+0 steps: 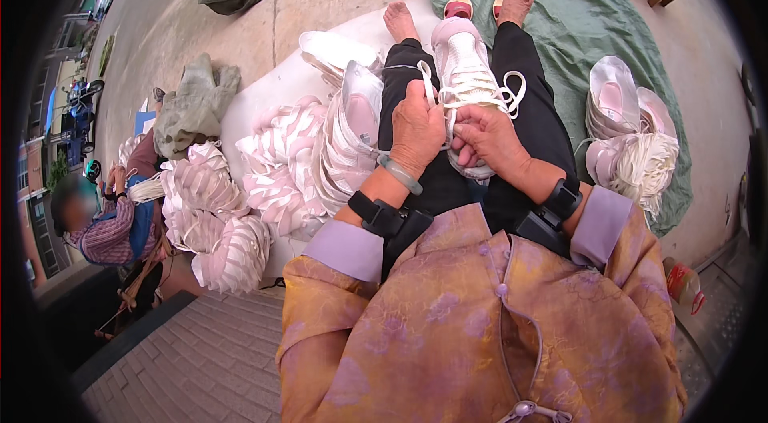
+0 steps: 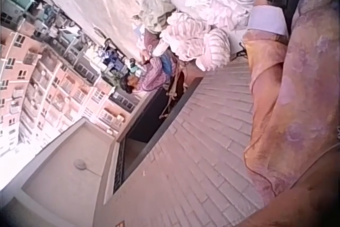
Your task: Lacing and tying the laces on a pair of white and pink sneakers.
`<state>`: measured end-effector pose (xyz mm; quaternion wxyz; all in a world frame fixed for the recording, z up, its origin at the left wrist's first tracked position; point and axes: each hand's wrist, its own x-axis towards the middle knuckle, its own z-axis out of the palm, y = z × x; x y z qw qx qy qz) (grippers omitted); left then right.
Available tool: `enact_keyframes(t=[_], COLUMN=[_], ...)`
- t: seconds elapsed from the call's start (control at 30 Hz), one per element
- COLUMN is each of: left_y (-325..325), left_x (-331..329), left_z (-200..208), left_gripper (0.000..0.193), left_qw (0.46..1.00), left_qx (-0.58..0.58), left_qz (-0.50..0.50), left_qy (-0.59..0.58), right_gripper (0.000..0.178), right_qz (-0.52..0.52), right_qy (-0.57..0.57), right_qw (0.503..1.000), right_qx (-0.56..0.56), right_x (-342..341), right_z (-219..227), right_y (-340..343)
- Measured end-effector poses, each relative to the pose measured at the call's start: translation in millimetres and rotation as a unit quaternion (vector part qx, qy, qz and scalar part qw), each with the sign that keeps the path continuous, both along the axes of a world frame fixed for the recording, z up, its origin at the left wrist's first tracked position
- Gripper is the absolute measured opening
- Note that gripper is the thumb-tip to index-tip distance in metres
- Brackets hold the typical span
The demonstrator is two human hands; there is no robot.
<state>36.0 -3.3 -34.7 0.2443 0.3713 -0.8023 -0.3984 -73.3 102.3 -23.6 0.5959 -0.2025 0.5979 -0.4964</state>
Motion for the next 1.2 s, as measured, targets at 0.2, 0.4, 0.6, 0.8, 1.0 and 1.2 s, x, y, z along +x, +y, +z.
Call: enact_keyframes(t=[0.2,0.4,0.6,0.8,1.0,1.2], left_y=[-6,-8,-17,-11,-5,-2], left_x=[2,3,2,14,13,19], left_z=[-9,-21,-21,-4,-9,-18], left_gripper=[0.015,0.013,0.022,0.014,0.009,0.009], left_qw=[0.999,0.998,0.962,0.919,0.951,0.977], left_qx=[0.025,0.058,0.272,0.386,0.302,0.208], left_qz=[-0.011,0.004,0.029,0.007,-0.004,-0.024], left_qy=[-0.023,0.02,-0.017,0.078,0.068,0.039], right_gripper=[0.011,0.011,0.01,0.012,0.01,0.007], right_qz=[0.0,0.019,-0.008,0.005,0.003,0.013], right_qy=[0.007,0.013,0.0,0.036,0.059,0.086], right_qw=[1.0,1.0,1.0,0.998,0.997,0.995], right_qx=[0.003,0.007,-0.012,-0.051,-0.055,-0.051], right_x=[1,-2,6,11,9,12], right_z=[0,-4,-3,-8,-8,-6], right_y=[-2,-5,-6,-10,-7,-7])
